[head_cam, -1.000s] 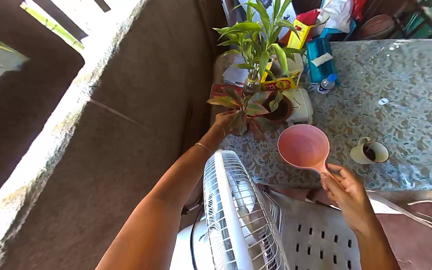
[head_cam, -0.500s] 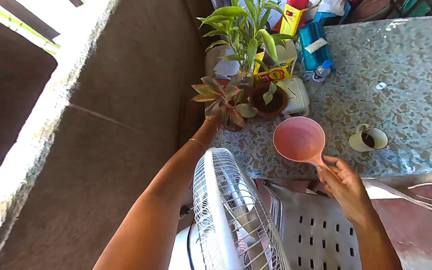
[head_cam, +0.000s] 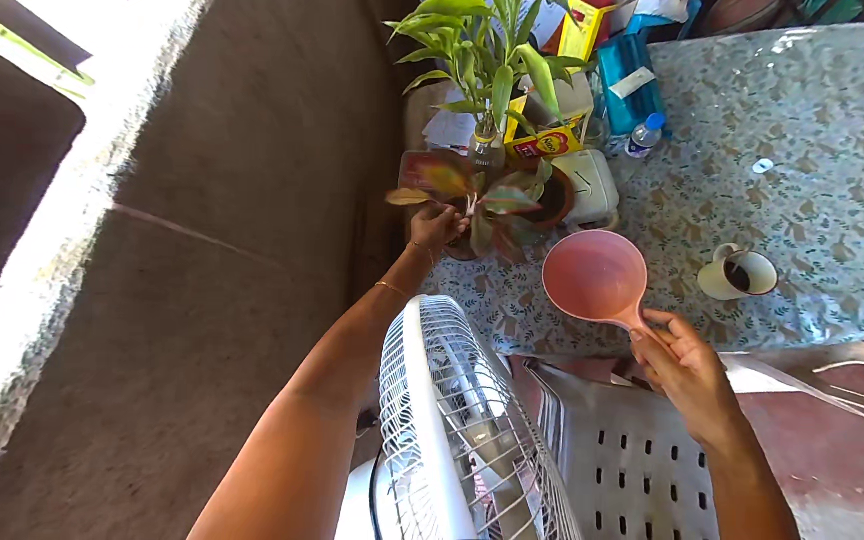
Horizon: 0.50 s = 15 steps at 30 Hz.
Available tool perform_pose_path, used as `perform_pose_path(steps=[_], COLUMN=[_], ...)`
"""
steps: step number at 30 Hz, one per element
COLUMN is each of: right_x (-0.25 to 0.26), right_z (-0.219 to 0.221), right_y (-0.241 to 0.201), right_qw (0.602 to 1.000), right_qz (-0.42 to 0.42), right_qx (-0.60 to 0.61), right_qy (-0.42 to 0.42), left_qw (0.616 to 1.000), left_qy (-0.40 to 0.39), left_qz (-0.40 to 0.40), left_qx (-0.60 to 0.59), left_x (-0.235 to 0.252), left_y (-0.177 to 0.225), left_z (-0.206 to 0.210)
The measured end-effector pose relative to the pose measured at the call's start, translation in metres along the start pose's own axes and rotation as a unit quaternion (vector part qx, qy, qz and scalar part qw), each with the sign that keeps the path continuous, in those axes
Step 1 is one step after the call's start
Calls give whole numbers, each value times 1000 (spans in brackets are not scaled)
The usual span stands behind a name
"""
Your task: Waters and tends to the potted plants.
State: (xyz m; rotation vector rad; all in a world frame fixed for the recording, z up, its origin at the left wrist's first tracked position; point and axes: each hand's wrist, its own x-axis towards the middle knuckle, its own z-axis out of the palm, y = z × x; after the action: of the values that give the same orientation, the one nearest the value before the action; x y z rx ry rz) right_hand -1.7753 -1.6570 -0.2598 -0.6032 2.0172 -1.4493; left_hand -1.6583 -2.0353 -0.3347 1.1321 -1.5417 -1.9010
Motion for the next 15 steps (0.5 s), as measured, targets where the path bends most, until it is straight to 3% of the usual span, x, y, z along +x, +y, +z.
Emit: perform_pose_path(steps=[2, 7, 12, 15], right_x=[-1, 0, 3, 5], right_z=[0, -3, -3, -1], right_y=[0, 2, 6, 3], right_qw=[1000, 1000, 999, 998], right_qz=[2, 12, 13, 12], right_qx=[-1, -9, -35, -55], right_qy=[-1, 0, 3, -2], left_qw=[1000, 994, 985, 975], left_qy=[1, 99, -71, -109], left_qz=[-15, -1, -132, -134], left_qx=[-28, 34, -84, -142], left_x=[-2, 15, -36, -45], left_y=[3, 5, 38, 54], left_z=[0, -6, -17, -16])
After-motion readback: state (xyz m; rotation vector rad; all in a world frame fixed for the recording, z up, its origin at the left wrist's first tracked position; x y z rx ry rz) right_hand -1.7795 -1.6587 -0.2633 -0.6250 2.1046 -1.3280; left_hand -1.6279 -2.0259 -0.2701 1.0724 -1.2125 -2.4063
